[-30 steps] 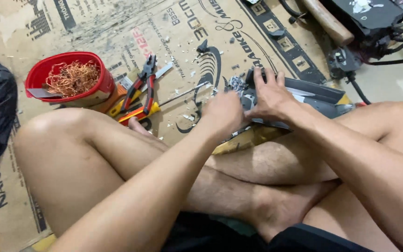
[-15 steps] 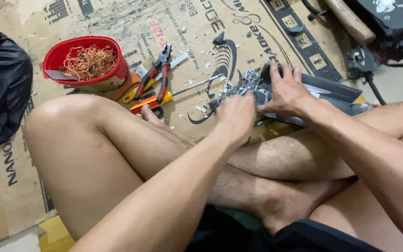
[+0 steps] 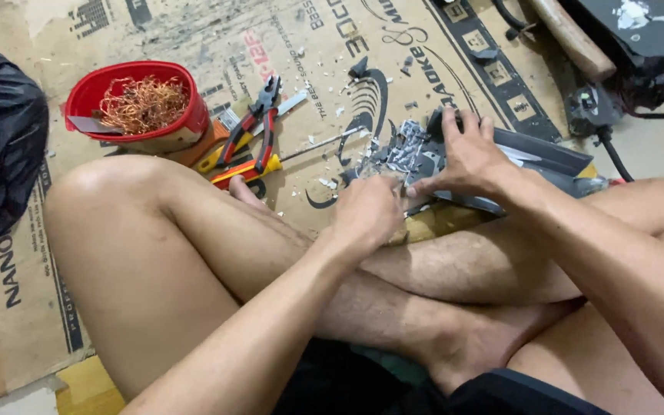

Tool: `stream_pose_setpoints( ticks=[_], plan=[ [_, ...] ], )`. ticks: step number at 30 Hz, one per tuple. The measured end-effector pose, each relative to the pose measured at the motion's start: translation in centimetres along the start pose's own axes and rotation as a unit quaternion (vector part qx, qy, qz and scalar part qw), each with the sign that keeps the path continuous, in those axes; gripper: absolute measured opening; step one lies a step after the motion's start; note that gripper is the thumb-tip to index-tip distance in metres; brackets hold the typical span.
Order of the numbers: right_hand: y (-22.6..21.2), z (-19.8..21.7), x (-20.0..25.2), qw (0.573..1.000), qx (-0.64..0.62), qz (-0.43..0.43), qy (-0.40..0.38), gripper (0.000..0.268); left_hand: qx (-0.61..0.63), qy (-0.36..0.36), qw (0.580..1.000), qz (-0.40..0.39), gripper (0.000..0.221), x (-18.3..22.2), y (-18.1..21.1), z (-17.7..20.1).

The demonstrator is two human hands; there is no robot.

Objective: Scraping and cleaning a metal electronic component housing using various hand tools while sitting on the floor.

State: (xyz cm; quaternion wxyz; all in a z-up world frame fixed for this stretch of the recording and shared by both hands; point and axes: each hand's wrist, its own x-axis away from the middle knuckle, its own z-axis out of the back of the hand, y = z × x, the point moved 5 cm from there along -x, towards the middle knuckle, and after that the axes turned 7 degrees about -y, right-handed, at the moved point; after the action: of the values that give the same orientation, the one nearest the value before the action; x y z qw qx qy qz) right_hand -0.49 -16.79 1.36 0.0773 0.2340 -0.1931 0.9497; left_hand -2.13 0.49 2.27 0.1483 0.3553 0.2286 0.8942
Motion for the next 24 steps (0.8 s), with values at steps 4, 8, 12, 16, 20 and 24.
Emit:
stream_pose_setpoints(
  ticks=[4, 8, 12, 16, 20, 24],
  plan=[
    [0.1, -0.2, -0.6, 1.000, 0.005, 0.010, 0.018, 0.136, 0.022, -0.025, 0.999, -0.034, 0.042, 2.0, 3.0, 3.1],
    [0.6, -0.4, -0.6, 1.000, -0.002, 0.004, 0.017, 0.133, -0.047, -0.020, 0.999, 0.007, 0.033, -0.4, 2.9, 2.3],
    [0.7, -0.6, -0.9, 0.999, 0.011, -0.006, 0.033, 0.135, -0.090, -0.021, 0.995, 0.027, 0.033, -4.4, 2.5, 0.2],
    [0.9, -1.0, -1.5, 0.999, 0.020, -0.003, 0.044, 0.133, -0.024, -0.033, 0.999, 0.018, 0.040, -3.5, 2.0, 0.2],
    [0.8, -1.0, -1.5, 0.998, 0.027, 0.005, 0.057, 0.134, 0.097, -0.013, 0.993, 0.067, 0.043, -4.0, 1.2, -1.7],
    [0.6, -0.8, -1.2, 0.999, 0.022, 0.007, 0.040, 0.131, -0.137, -0.007, 0.991, 0.001, 0.037, -0.9, 3.1, -0.8]
  ],
)
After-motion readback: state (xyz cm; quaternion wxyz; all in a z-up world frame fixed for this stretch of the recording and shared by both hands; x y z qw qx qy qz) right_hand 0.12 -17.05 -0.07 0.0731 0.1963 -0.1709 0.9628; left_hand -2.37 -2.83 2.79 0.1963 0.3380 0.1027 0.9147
